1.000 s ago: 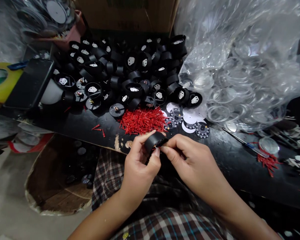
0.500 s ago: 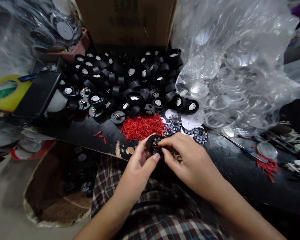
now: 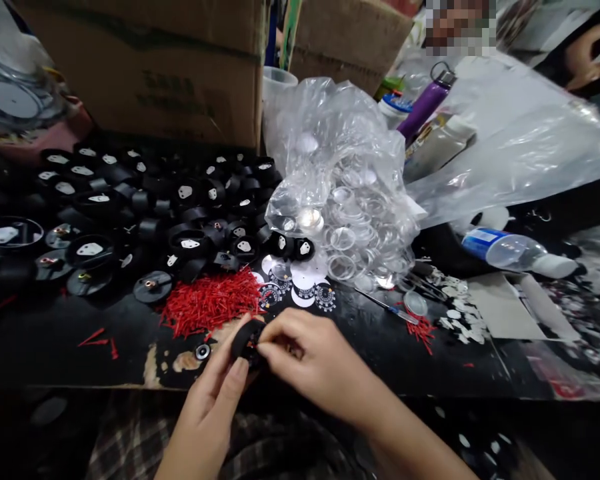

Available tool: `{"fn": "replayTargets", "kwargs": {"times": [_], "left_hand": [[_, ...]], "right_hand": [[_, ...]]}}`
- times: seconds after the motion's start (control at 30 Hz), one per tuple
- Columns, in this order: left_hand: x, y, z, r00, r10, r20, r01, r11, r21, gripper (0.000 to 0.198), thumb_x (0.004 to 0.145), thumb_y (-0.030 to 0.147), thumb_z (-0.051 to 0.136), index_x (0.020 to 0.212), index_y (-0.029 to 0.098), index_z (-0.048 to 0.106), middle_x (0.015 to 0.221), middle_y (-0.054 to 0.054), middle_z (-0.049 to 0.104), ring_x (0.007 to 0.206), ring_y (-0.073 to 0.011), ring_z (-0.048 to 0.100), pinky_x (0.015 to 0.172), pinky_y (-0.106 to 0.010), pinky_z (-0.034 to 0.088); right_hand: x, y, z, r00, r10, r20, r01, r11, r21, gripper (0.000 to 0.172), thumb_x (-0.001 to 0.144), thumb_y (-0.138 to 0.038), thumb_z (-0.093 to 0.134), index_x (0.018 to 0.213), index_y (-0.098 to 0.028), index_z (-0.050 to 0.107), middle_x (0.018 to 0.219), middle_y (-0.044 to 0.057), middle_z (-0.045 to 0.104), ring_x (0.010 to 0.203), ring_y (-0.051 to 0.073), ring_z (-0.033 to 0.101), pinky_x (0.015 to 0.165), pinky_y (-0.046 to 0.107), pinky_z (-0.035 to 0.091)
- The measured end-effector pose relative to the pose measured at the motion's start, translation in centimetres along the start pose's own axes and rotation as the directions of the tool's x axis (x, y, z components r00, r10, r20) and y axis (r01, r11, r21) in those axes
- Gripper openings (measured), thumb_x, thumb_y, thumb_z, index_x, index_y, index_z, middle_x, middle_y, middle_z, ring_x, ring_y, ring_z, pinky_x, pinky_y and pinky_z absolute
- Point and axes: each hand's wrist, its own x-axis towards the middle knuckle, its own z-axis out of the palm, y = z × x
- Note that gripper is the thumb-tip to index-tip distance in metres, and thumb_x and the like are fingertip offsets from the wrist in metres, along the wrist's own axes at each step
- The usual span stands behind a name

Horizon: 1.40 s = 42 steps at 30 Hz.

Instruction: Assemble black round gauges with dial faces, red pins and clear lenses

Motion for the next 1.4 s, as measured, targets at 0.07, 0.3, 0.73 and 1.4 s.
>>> {"fn": "replayTargets", "kwargs": {"times": [0.07, 0.3, 0.73, 1.4], "left_hand": [[0.5, 0.3, 0.2, 0.997, -0.057, 0.057, 0.063, 0.991, -0.115, 0.036, 0.081, 0.039, 0.065, 0.116, 0.028, 0.066, 0.133, -0.002, 0.061, 0.125, -0.0271, 0.053, 0.103, -0.040, 0.047], [1.4, -0.1, 1.5, 0.964, -0.154, 0.216, 0.215, 0.930, -0.299, 0.026, 0.086, 0.034, 0.061, 0.101, 0.015, 0.069, 0.103, -0.012, 0.075, 0.098, -0.0246, 0.070, 0.097, -0.043, 0.049], [0.9, 0.3, 1.5, 0.960, -0.169, 0.222, 0.246, 0.890, -0.384, 0.021, 0.089, 0.030, 0.058, 0.103, 0.019, 0.069, 0.098, -0.006, 0.075, 0.087, -0.0159, 0.070, 0.086, -0.031, 0.054], [-0.2, -0.1, 0.1, 0.920, 0.261, 0.292, -0.337, 0.907, 0.252, 0.039, 0.088, 0.028, 0.057, 0.127, 0.030, 0.057, 0.136, -0.002, 0.059, 0.130, -0.0219, 0.047, 0.110, -0.034, 0.035]], "right_hand": [[0.2, 2.7, -1.9, 0.976, 0.057, -0.209, -0.079, 0.992, -0.099, 0.015, 0.090, -0.021, 0.049, 0.091, -0.020, 0.064, 0.087, 0.003, 0.067, 0.078, 0.016, 0.061, 0.071, 0.029, 0.046], [0.6, 10.2, -4.4, 0.949, 0.047, -0.312, -0.235, 0.767, -0.598, 0.033, 0.086, -0.021, 0.052, 0.117, -0.015, 0.060, 0.104, 0.015, 0.061, 0.096, 0.029, 0.057, 0.080, 0.046, 0.045], [-0.6, 1.3, 1.6, 0.979, -0.077, -0.186, 0.064, 0.995, -0.072, 0.024, 0.091, -0.019, 0.051, 0.109, -0.021, 0.066, 0.099, 0.007, 0.067, 0.092, 0.019, 0.064, 0.084, 0.037, 0.053], [0.7, -0.4, 4.4, 0.987, -0.076, -0.140, 0.062, 0.993, -0.103, 0.036, 0.098, -0.024, 0.028, 0.066, -0.021, 0.044, 0.059, 0.000, 0.050, 0.057, 0.015, 0.046, 0.061, 0.031, 0.035]]}}
